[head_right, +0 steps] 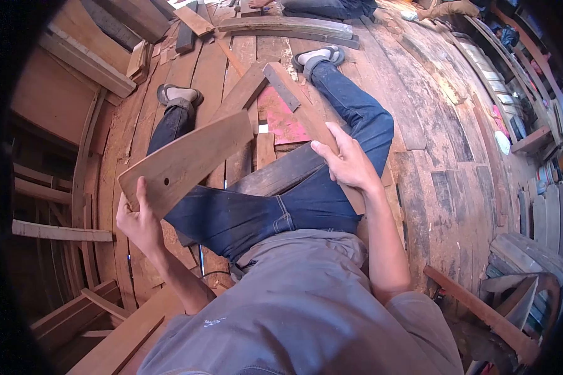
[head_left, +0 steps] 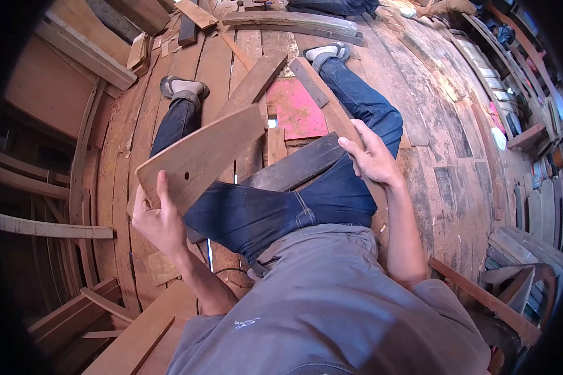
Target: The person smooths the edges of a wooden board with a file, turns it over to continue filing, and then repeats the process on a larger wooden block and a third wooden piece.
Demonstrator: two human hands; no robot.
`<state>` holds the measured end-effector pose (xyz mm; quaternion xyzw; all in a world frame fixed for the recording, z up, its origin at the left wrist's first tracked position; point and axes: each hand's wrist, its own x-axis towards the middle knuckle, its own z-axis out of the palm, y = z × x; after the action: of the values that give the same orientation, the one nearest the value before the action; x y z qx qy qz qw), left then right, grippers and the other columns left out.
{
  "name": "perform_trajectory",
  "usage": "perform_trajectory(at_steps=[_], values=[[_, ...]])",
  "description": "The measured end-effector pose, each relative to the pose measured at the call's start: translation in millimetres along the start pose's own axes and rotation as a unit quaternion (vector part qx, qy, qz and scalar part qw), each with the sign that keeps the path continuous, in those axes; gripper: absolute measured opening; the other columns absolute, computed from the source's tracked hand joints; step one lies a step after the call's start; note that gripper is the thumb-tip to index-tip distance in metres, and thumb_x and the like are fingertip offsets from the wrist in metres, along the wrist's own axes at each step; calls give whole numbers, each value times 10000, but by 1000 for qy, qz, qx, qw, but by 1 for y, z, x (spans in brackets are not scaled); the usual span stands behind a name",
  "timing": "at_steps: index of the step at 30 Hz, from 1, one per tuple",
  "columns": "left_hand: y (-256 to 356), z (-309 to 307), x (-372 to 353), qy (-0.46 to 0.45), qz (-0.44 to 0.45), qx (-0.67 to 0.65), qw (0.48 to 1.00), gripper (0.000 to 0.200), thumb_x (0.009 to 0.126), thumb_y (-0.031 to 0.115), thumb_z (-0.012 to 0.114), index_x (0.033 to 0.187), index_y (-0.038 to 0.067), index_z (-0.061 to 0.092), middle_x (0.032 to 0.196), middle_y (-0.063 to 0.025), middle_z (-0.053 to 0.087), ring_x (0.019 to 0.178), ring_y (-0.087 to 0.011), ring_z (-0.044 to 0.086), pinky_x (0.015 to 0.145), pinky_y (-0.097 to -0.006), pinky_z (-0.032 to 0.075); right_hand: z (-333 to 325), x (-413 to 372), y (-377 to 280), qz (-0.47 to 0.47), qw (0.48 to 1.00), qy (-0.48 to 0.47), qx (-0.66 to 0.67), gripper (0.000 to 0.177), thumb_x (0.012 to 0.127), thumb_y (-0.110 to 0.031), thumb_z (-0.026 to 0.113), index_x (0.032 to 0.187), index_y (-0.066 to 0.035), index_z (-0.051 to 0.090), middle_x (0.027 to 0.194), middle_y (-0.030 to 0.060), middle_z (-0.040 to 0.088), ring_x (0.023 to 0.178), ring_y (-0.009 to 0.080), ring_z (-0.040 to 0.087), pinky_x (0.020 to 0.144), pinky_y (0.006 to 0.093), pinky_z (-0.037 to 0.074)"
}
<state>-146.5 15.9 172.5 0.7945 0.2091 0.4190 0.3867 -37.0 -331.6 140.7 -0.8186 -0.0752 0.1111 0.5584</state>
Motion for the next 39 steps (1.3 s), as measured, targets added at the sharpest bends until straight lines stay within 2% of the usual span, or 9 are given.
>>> perform_trajectory(at_steps=[13, 19, 21, 24, 25, 27, 30, 33, 39], values=[[-39, 61, -20, -13, -113, 43, 993, 327, 1028, 247, 597, 1056, -75, 650, 940, -242, 736, 851, -259, 734, 776, -383, 544, 22, 15, 9, 20, 999, -29, 36, 587, 1012, -230, 624, 1483, 5, 365, 677, 4, 517, 464, 97, 499, 417, 271, 419], [-89, 47, 0, -108, -201, -198, 953, 405, 1038, 239, 568, 1323, -41, 503, 1209, -164, 638, 1067, -223, 635, 957, -348, 488, 45, 21, 15, 62, 993, -101, 14, 671, 1017, -222, 554, 1589, -65, 241, 781, 100, 609, 506, 136, 573, 458, 337, 500], [-88, 43, 0, -139, -234, -230, 934, 468, 1042, 238, 562, 1405, -25, 429, 1290, -149, 575, 1150, -208, 581, 1006, -334, 459, 64, 15, 9, 32, 981, -161, -99, 667, 1047, -265, 517, 1620, -119, 208, 989, 144, 665, 524, 137, 571, 495, 305, 519], [-87, 54, 0, -122, -221, -237, 938, 486, 1047, 227, 546, 1438, -23, 401, 1312, -164, 563, 1192, -213, 565, 1028, -346, 452, 100, 16, 23, -195, 948, -203, -148, 641, 1050, -249, 495, 1622, -170, 218, 1492, 239, 505, 1030, 399, 702, 956, 428, 529], [-88, 58, 1, -104, -242, -265, 928, 484, 1047, 217, 539, 1442, -24, 398, 1317, -166, 560, 1193, -215, 566, 1029, -348, 453, 100, 10, 10, -96, 952, -258, -134, 634, 1047, -224, 496, 1621, -191, 227, 1429, 276, 546, 1231, 449, 593, 1073, 445, 438], [-87, 64, 2, -70, -284, -319, 902, 479, 1047, 198, 527, 1448, -26, 391, 1328, -171, 553, 1194, -220, 570, 1030, -352, 454, 108, 9, 7, -158, 949, -242, -129, 651, 1028, -218, 508, 1614, -179, 226, 1179, 325, 644, 1048, 496, 637, 914, 519, 491], [-89, 65, 3, -66, -279, -316, 905, 431, 1038, 158, 503, 1417, -23, 407, 1312, -179, 548, 1173, -226, 588, 1000, -352, 487, 99, 8, -11, -88, 945, -265, -172, 629, 1045, -195, 497, 1619, -206, 239, 1291, 310, 614, 1181, 450, 616, 1004, 444, 478], [-94, 58, -4, -84, -299, -328, 892, 439, 1018, 159, 508, 1407, -12, 397, 1291, -179, 546, 1159, -238, 599, 990, -360, 502, 99, 9, 16, -236, 930, -248, -137, 645, 1023, -196, 502, 1610, -207, 235, 1116, 324, 658, 1029, 494, 635, 906, 519, 492], [-75, 52, -7, -105, -353, -355, 859, 514, 954, 148, 508, 1421, 0, 352, 1286, -185, 527, 1131, -262, 612, 910, -359, 555, 83, 71, 54, 21, 948, -194, -252, 591, 1010, -236, 523, 1569, -180, 337, 863, 253, 706, 757, 399, 715, 739, 470, 579]])
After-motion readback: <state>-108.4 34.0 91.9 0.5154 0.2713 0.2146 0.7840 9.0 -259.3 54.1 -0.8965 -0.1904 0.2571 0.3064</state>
